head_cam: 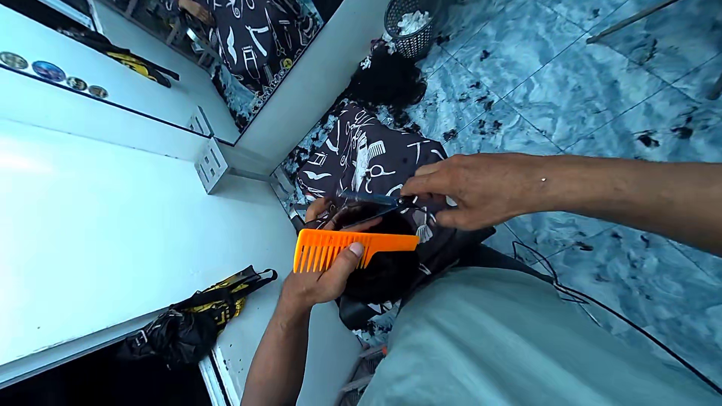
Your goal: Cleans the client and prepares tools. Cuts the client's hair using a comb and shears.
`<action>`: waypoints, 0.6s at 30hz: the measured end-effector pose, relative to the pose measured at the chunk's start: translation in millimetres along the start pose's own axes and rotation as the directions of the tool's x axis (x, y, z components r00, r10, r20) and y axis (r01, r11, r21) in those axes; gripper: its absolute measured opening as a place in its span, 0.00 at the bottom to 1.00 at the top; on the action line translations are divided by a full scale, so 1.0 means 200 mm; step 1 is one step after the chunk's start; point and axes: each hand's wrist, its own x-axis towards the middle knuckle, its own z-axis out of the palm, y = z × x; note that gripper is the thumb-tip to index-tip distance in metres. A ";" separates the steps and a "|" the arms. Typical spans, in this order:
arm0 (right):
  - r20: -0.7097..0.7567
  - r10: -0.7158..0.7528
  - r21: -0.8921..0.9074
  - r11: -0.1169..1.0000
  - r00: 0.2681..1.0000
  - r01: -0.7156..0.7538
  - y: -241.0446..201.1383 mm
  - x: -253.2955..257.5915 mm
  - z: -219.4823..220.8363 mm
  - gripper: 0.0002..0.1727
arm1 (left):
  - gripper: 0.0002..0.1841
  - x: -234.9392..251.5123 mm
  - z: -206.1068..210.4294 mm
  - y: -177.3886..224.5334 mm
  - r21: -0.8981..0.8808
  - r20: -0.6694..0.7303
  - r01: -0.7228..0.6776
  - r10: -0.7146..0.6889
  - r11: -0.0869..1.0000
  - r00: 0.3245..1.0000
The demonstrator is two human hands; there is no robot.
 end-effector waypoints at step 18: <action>-0.159 0.306 0.979 0.170 0.939 0.110 -0.12 -0.16 0.47 0.14 | 0.34 0.08 0.08 0.08 -0.321 -0.146 0.240 -0.298 0.916 0.943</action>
